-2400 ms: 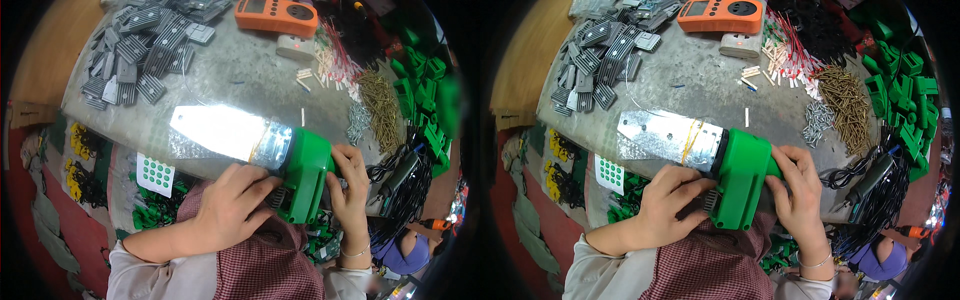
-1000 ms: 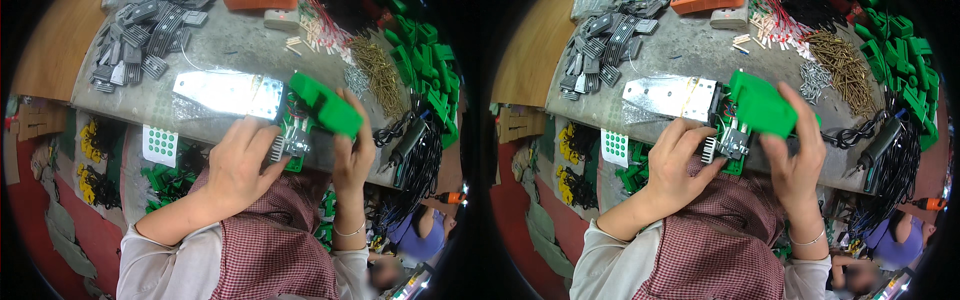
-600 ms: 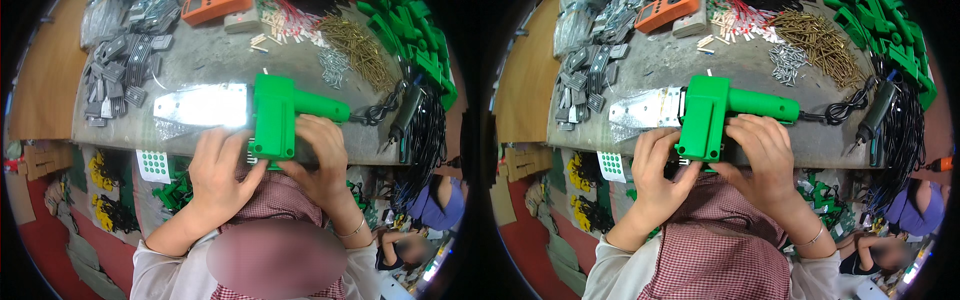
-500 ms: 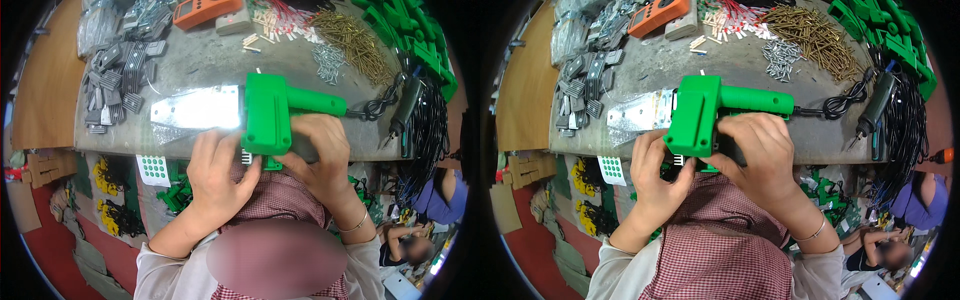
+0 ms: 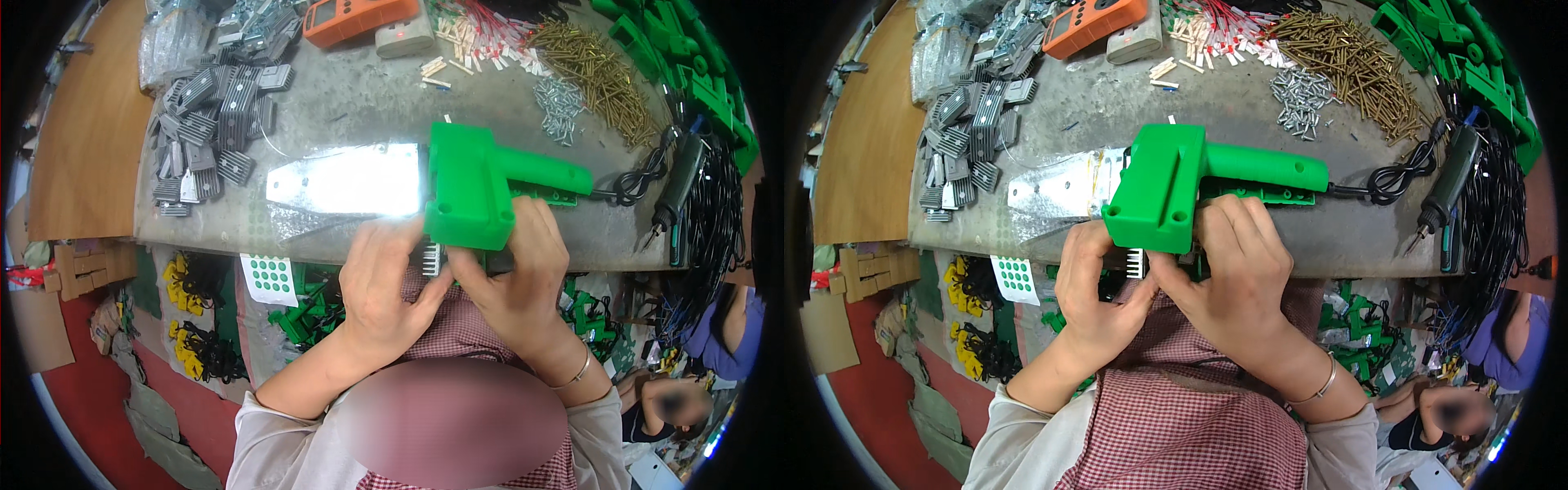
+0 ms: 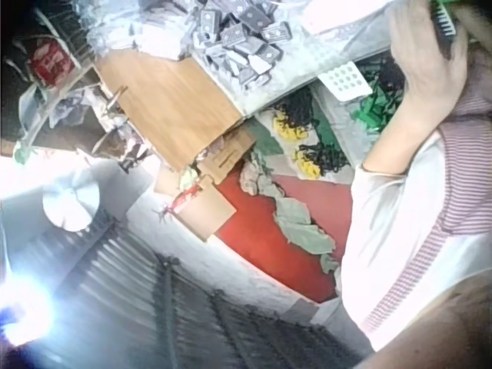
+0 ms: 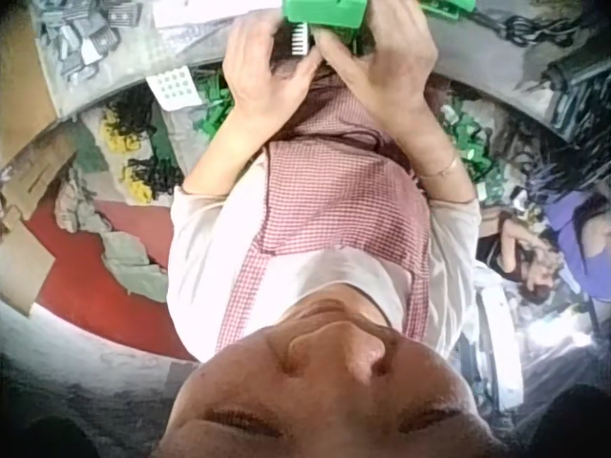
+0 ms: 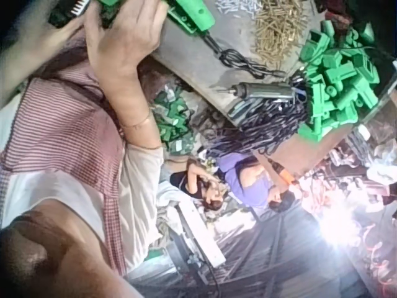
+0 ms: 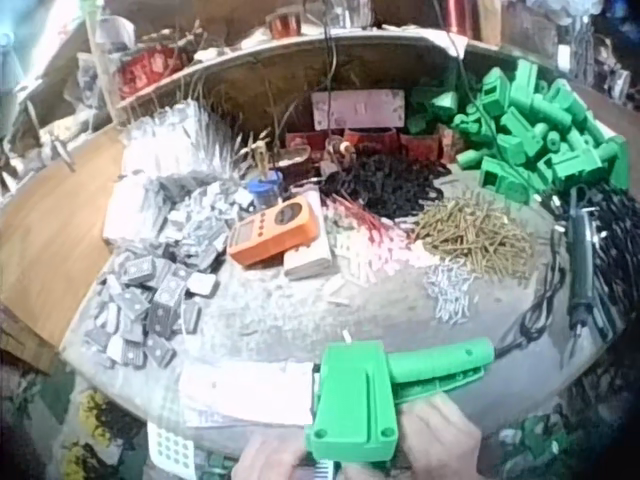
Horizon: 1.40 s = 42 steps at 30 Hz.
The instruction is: Assembling the internal wiring and components into a green plastic handheld device housing.
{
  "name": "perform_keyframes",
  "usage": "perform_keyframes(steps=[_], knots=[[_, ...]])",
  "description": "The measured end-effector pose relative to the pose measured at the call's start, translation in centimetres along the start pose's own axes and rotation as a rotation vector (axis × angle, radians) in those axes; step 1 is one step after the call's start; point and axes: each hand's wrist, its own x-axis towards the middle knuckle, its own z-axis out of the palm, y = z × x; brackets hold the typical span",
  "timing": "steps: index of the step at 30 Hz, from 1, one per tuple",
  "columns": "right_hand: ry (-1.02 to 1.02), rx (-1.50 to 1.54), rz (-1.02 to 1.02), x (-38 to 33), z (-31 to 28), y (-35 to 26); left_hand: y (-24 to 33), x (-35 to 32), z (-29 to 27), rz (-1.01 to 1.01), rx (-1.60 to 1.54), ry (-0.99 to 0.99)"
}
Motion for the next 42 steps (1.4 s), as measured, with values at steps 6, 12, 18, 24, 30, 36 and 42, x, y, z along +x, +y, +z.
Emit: perform_keyframes(steps=[6,12,18,24,30,36,42], knots=[[0.077,-0.036,-0.046,-0.4,0.8,0.1,-0.2,0.3,0.1,0.023,0.020,-0.070],[0.200,0.040,-0.094,-0.6,1.2,0.6,-0.5,0.5,0.3,0.027,0.001,-0.078],[0.155,0.106,0.031,-1.0,0.1,-0.1,0.2,0.8,0.0,0.019,0.067,-0.101],[-0.110,0.041,-0.008,-0.1,-2.1,0.6,0.3,1.4,-0.6,0.068,0.135,-0.117],[-0.107,0.183,0.014,-1.0,-4.4,1.7,0.4,1.7,-0.6,0.201,0.094,-0.183],[-0.037,-0.145,-0.138,2.2,-6.8,4.2,0.4,2.5,-0.7,0.132,0.144,-0.223],[-0.476,-0.185,-0.068,5.7,-6.4,6.6,0.3,2.0,-0.8,0.044,0.122,-0.239]])
